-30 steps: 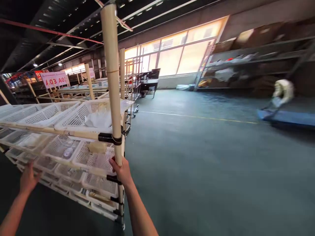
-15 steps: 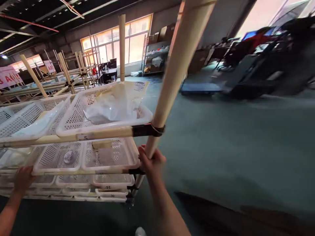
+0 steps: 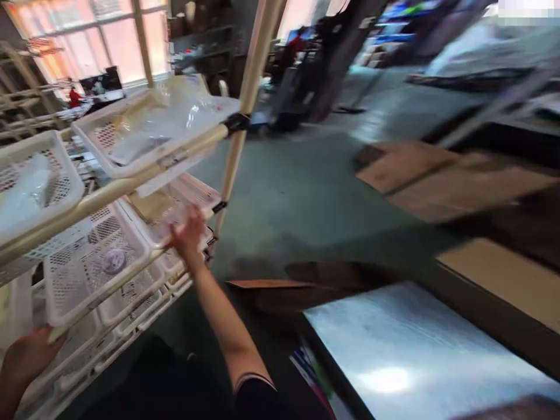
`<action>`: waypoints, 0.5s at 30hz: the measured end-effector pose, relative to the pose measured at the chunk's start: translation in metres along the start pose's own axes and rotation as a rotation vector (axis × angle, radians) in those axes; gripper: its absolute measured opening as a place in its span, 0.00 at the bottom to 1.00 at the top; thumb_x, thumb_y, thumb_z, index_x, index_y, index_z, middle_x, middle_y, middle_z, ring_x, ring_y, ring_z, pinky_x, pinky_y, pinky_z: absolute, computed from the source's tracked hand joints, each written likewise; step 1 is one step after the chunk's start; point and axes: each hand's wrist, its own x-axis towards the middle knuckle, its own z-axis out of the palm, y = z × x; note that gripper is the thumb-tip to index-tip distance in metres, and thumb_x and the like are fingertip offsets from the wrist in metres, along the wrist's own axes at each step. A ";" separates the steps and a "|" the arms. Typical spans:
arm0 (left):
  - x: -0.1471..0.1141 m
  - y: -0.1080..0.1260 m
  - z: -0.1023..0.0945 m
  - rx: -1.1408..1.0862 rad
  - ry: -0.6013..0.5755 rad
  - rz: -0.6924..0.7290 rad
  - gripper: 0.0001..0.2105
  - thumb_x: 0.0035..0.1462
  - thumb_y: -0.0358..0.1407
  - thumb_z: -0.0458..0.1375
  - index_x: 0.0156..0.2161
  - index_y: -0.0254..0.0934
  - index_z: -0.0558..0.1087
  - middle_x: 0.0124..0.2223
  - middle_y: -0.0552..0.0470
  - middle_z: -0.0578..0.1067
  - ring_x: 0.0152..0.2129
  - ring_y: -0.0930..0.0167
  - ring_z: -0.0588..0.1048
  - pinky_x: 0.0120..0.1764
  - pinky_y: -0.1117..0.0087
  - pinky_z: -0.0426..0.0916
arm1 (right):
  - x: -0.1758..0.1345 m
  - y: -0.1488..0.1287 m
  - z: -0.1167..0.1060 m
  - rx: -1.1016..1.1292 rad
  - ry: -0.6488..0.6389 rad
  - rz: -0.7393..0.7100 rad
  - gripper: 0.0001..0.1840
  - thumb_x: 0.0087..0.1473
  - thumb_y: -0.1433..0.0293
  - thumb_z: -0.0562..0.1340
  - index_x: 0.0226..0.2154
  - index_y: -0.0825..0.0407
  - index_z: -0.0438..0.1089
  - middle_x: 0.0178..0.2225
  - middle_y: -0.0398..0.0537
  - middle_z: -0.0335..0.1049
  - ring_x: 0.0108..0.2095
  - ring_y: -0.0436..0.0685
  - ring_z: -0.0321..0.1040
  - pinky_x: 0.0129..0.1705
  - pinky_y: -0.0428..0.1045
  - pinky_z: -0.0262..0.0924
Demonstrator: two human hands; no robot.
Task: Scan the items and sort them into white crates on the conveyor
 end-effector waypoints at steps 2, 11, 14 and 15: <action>0.031 0.031 0.002 -0.060 0.028 0.058 0.25 0.72 0.53 0.47 0.44 0.40 0.83 0.45 0.34 0.86 0.44 0.44 0.87 0.49 0.48 0.78 | -0.016 -0.001 0.035 0.013 -0.234 -0.150 0.34 0.73 0.37 0.56 0.47 0.47 0.82 0.57 0.58 0.81 0.62 0.67 0.76 0.71 0.66 0.67; 0.123 0.211 -0.075 -0.050 0.138 0.272 0.35 0.75 0.60 0.37 0.58 0.34 0.75 0.46 0.29 0.85 0.38 0.44 0.86 0.39 0.50 0.75 | 0.113 0.067 0.064 -0.098 -0.457 -0.022 0.11 0.76 0.69 0.62 0.43 0.51 0.82 0.71 0.44 0.74 0.77 0.60 0.61 0.82 0.68 0.46; 0.153 0.267 -0.107 -0.078 0.119 0.244 0.38 0.77 0.59 0.32 0.58 0.33 0.75 0.43 0.30 0.85 0.37 0.44 0.86 0.40 0.50 0.74 | 0.155 0.090 0.076 -0.180 -0.410 0.079 0.11 0.76 0.71 0.61 0.47 0.51 0.81 0.71 0.41 0.73 0.78 0.59 0.59 0.82 0.69 0.48; 0.166 0.284 -0.117 -0.087 0.098 0.221 0.38 0.77 0.60 0.32 0.58 0.33 0.75 0.42 0.30 0.84 0.37 0.44 0.86 0.40 0.50 0.74 | 0.169 0.099 0.083 -0.198 -0.393 0.101 0.10 0.76 0.71 0.61 0.47 0.51 0.81 0.71 0.40 0.73 0.79 0.58 0.58 0.81 0.67 0.50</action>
